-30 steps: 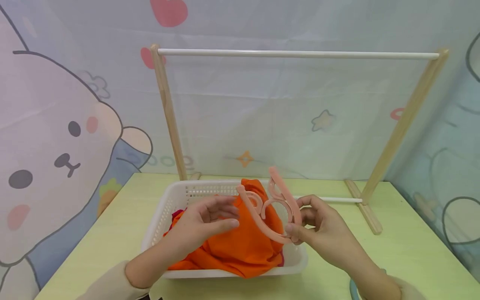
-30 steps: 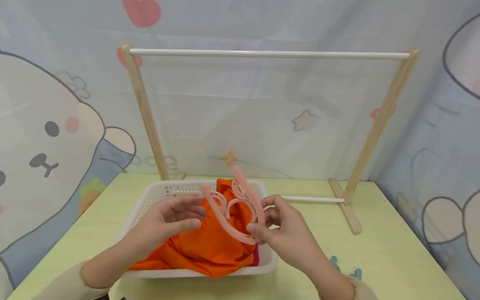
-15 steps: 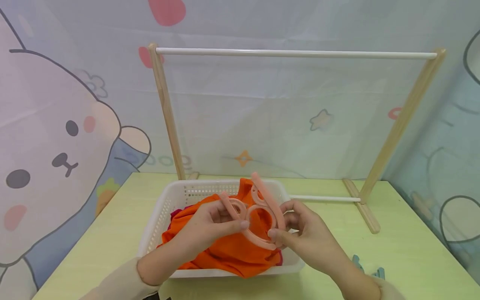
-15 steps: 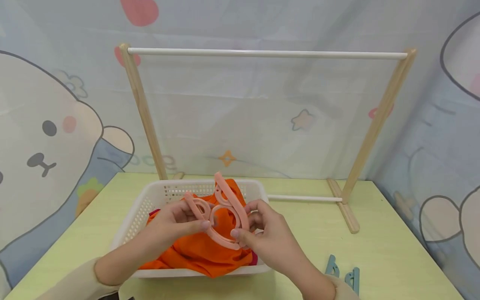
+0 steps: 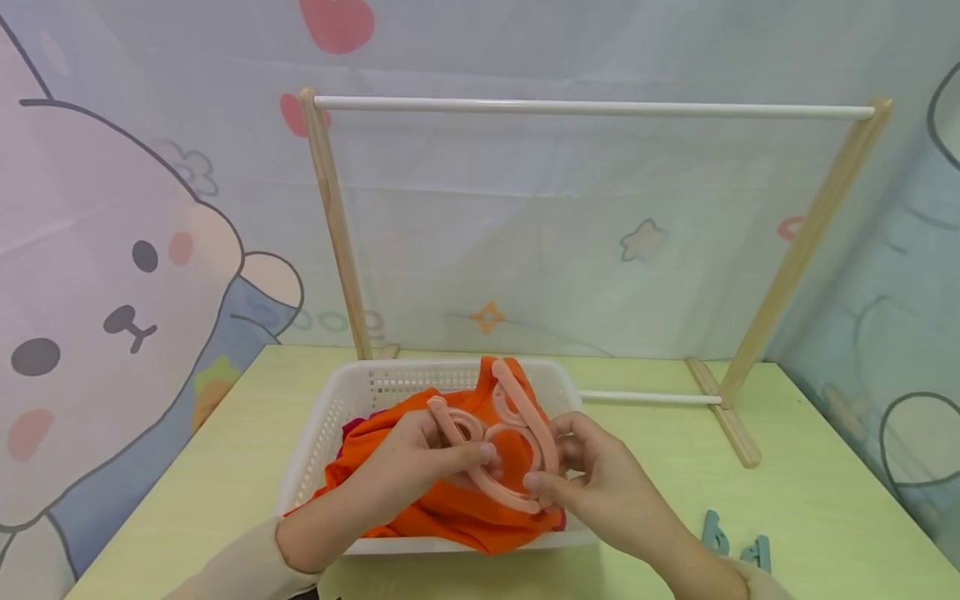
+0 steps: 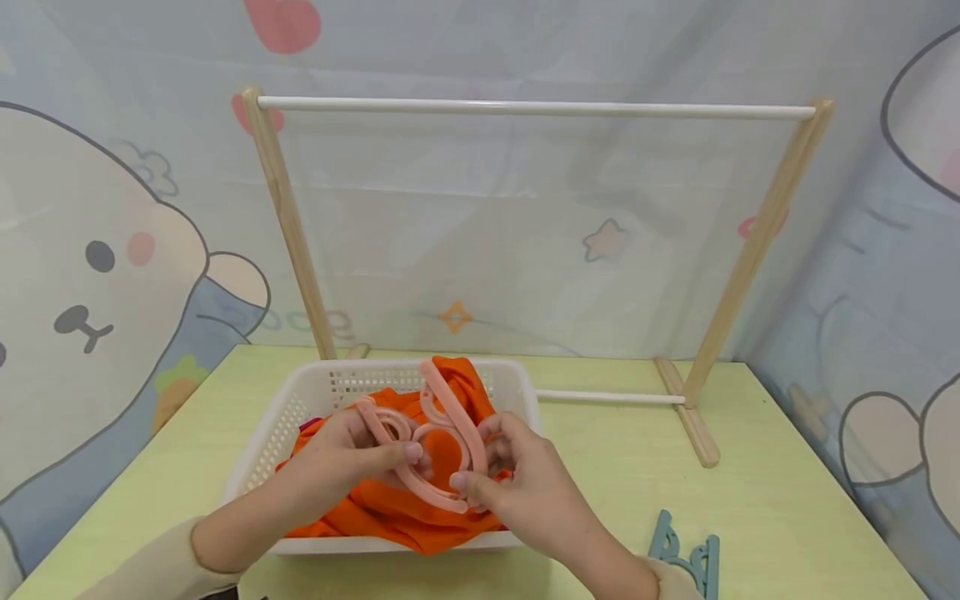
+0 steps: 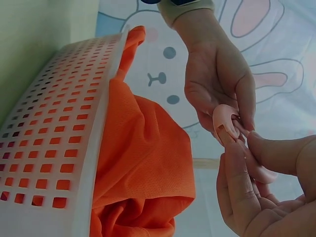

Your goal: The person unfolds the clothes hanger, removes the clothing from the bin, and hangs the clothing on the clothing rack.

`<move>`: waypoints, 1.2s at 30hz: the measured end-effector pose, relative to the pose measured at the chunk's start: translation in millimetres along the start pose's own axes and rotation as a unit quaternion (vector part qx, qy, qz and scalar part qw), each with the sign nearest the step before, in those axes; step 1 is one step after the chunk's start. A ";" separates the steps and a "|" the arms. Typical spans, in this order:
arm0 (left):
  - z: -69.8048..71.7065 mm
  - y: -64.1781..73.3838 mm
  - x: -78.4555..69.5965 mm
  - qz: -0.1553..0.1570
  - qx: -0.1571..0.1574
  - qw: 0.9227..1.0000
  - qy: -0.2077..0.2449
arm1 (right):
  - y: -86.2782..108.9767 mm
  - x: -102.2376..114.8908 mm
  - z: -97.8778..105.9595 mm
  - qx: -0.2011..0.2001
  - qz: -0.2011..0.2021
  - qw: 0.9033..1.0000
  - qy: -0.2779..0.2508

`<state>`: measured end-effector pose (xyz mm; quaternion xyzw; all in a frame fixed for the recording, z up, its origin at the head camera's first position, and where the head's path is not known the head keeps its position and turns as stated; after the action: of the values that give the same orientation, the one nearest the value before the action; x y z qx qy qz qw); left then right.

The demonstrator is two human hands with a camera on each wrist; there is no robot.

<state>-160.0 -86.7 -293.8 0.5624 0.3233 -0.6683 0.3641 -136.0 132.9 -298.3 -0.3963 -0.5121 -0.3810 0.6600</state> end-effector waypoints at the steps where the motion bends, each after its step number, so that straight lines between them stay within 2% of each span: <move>1: -0.2 0.2 -0.2 0.001 0.002 1.000 0.003 | 0.0 -0.1 -0.2 0.002 -0.002 1.000 -0.001; 7: -1.0 0.9 0.0 0.004 0.015 1.000 0.015 | 0.4 -0.7 0.5 0.017 -0.017 1.000 -0.007; 11: -2.5 1.6 -0.6 0.010 0.023 1.000 0.011 | 0.8 1.0 4.0 0.035 -0.004 0.999 0.011; 15: -5.6 3.0 -1.4 0.013 0.044 0.999 -0.005 | -0.3 7.5 9.5 0.039 0.020 0.997 0.057; 19: -9.0 4.2 -3.1 0.023 0.073 0.997 -0.020 | -2.1 17.0 14.6 0.041 0.026 0.995 0.082; 22: -11.4 5.2 -4.4 0.029 0.090 0.995 -0.038 | -3.4 23.9 17.6 0.048 0.025 0.995 0.090; 29: -14.4 8.0 -3.7 0.015 0.120 0.989 -0.083 | -5.3 34.9 20.4 0.064 0.030 0.992 0.106; 36: -14.7 9.3 -4.0 0.008 0.142 0.984 -0.111 | -7.4 36.5 19.1 0.111 0.057 0.985 0.116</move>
<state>-144.1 -78.6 -292.4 0.5333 0.1782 -0.7625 0.3200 -143.1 143.8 -258.6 -0.3025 -0.4475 -0.3271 0.7754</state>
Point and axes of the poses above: each hand's wrist, its own y-axis away from the middle knuckle, its own z-axis out of the back of the hand, x = y × z, the point moved 1 cm from there along -y, towards the middle knuckle, and after that the axes turned 8 degrees about -y, right-handed, at the moved point
